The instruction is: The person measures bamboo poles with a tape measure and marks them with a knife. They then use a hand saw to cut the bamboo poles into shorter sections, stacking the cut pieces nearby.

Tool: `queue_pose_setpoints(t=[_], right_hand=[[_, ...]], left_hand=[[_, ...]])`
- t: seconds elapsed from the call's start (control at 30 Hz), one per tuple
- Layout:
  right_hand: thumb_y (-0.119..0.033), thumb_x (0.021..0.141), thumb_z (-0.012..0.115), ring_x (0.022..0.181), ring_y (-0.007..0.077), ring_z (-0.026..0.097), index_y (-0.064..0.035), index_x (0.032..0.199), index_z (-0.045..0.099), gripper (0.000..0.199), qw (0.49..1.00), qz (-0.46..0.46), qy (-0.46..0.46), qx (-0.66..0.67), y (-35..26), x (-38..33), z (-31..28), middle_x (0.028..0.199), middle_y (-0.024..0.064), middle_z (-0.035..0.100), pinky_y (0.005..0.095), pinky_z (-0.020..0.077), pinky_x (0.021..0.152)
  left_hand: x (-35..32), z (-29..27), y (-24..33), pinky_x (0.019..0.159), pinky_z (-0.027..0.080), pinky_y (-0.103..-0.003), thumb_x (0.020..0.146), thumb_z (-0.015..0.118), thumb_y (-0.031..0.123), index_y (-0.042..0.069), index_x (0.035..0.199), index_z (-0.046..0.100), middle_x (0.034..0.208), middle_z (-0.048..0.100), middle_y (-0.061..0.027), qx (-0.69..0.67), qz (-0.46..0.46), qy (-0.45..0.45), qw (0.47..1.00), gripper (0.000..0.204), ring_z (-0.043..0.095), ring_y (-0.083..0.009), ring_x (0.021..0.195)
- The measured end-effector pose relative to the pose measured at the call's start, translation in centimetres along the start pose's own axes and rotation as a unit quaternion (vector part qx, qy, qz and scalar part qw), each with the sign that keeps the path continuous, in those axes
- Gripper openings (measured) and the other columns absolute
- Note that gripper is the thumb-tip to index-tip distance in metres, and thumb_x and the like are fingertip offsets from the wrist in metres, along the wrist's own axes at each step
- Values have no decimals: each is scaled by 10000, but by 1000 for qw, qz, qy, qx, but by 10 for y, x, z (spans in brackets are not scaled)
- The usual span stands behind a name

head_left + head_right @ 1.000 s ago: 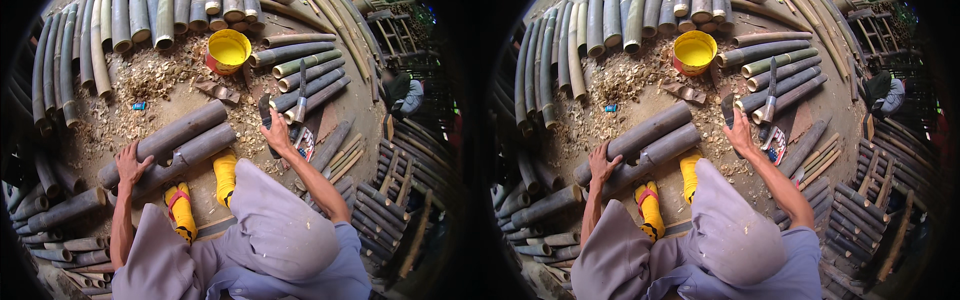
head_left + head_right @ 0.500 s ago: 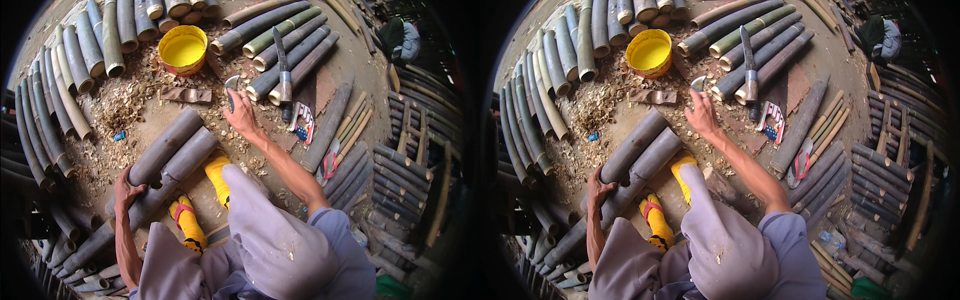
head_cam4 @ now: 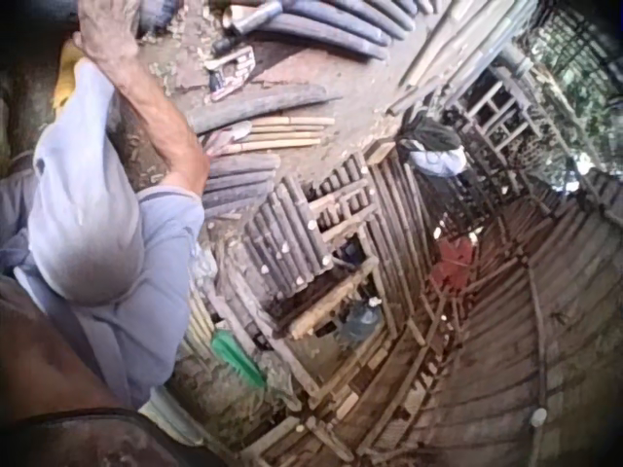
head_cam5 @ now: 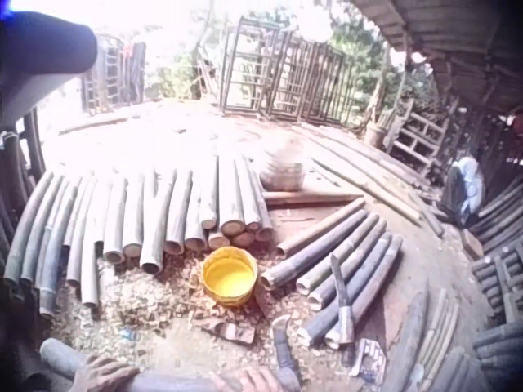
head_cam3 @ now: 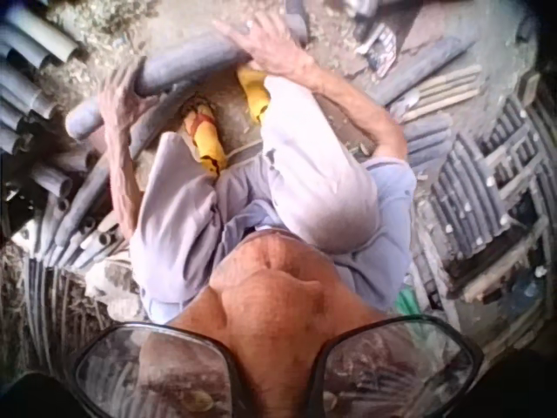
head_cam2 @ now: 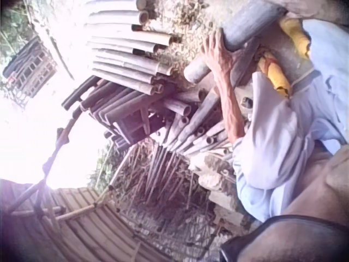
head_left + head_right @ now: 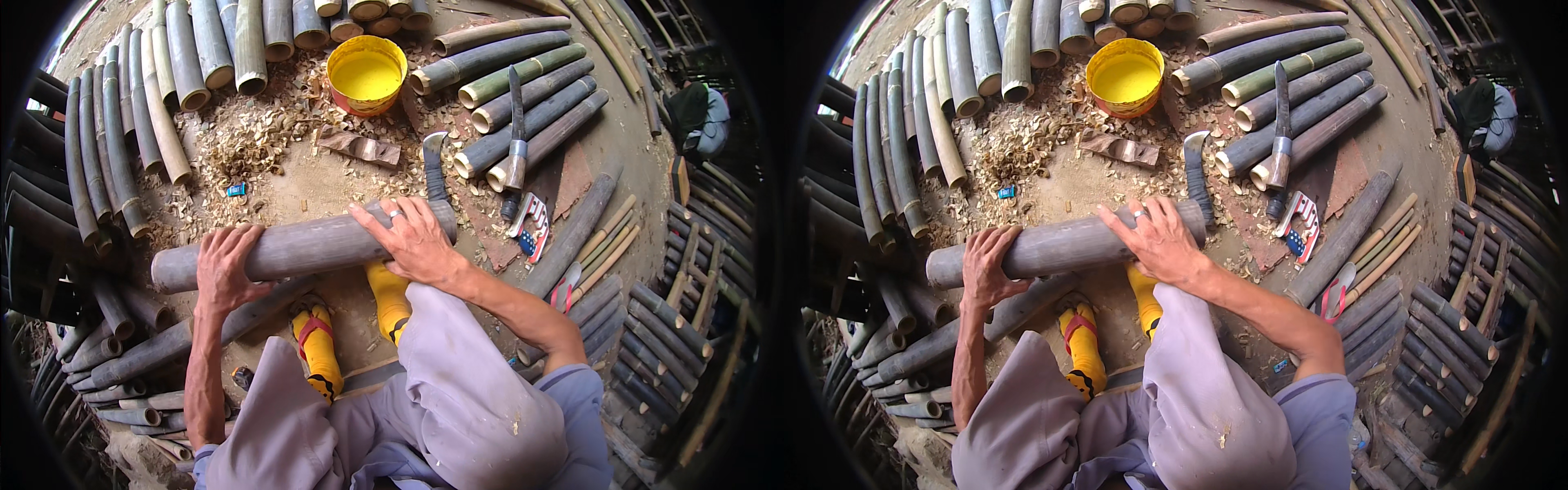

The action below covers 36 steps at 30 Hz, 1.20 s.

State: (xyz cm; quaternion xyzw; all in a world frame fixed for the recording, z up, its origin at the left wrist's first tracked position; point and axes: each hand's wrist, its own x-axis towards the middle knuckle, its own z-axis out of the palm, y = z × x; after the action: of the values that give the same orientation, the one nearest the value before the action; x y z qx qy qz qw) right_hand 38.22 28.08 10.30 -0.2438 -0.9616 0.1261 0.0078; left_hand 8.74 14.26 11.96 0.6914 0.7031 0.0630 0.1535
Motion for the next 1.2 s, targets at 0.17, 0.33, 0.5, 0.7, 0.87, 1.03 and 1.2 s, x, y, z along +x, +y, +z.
queue_pose_setpoints(t=[0.17, 0.33, 0.5, 0.7, 0.87, 1.03, 1.2], right_hand=[[-265, 523, 843, 1024, 332, 571, -75, 1338, 468, 918, 992, 87, 35, 85, 23, -57, 4, 1135, 174, 589, 433, 438, 911], [-262, 576, 853, 1146, 347, 531, -1, 1348, 433, 917, 840, 417, 225, 265, 29, -167, 24, 1266, 214, 535, 423, 399, 1006], [-356, 727, 781, 1171, 376, 498, 107, 1309, 411, 830, 699, 647, 272, 137, 58, -228, 39, 1287, 273, 494, 417, 375, 1008], [-468, 733, 687, 1170, 382, 484, 56, 1360, 404, 864, 630, 769, 107, 15, 140, -293, 72, 1281, 285, 484, 404, 371, 998], [-397, 738, 679, 1130, 365, 498, 46, 1339, 426, 788, 670, 741, 48, 0, 173, -279, 89, 1247, 268, 495, 400, 387, 973], [-327, 744, 671, 1090, 347, 513, 36, 1318, 448, 715, 690, 723, 28, -24, 184, -254, 88, 1214, 250, 506, 397, 402, 948], [-256, 749, 663, 1050, 330, 527, 25, 1298, 470, 646, 694, 718, 39, -36, 188, -246, 83, 1180, 233, 517, 394, 417, 923]], left_hand=[[-5, 6, 33, 995, 410, -453, 638, 748, 42, 86, 1176, 602, 1150, 586, -115, -99, 25, 252, 962, 559, 547, -295, 1116], [-30, 38, 13, 934, 452, -382, 704, 695, 19, 58, 1146, 595, 1130, 575, -129, -191, -134, 306, 923, 455, 556, -298, 1075], [-107, 66, -48, 979, 406, -395, 712, 692, 47, 51, 1154, 571, 1150, 534, -134, -117, -348, 350, 862, 459, 509, -295, 1119], [-203, 89, -118, 1028, 297, -462, 701, 747, 215, 101, 1249, 505, 1257, 435, -132, 64, -599, 419, 680, 610, 376, -347, 1217], [-263, 116, -175, 1048, 291, -451, 610, 817, 313, -16, 1323, 306, 1302, 327, -284, -98, -739, 472, 471, 937, 295, -415, 1243], [-295, 145, -199, 1022, 404, -394, 549, 900, 309, -125, 1361, 216, 1347, 436, -252, -380, -743, 486, 260, 1147, 498, -320, 1183], [-266, 146, -199, 859, 495, -360, 584, 882, 232, -149, 1102, 538, 1073, 614, -176, -449, -645, 581, 213, 729, 609, -240, 927]])
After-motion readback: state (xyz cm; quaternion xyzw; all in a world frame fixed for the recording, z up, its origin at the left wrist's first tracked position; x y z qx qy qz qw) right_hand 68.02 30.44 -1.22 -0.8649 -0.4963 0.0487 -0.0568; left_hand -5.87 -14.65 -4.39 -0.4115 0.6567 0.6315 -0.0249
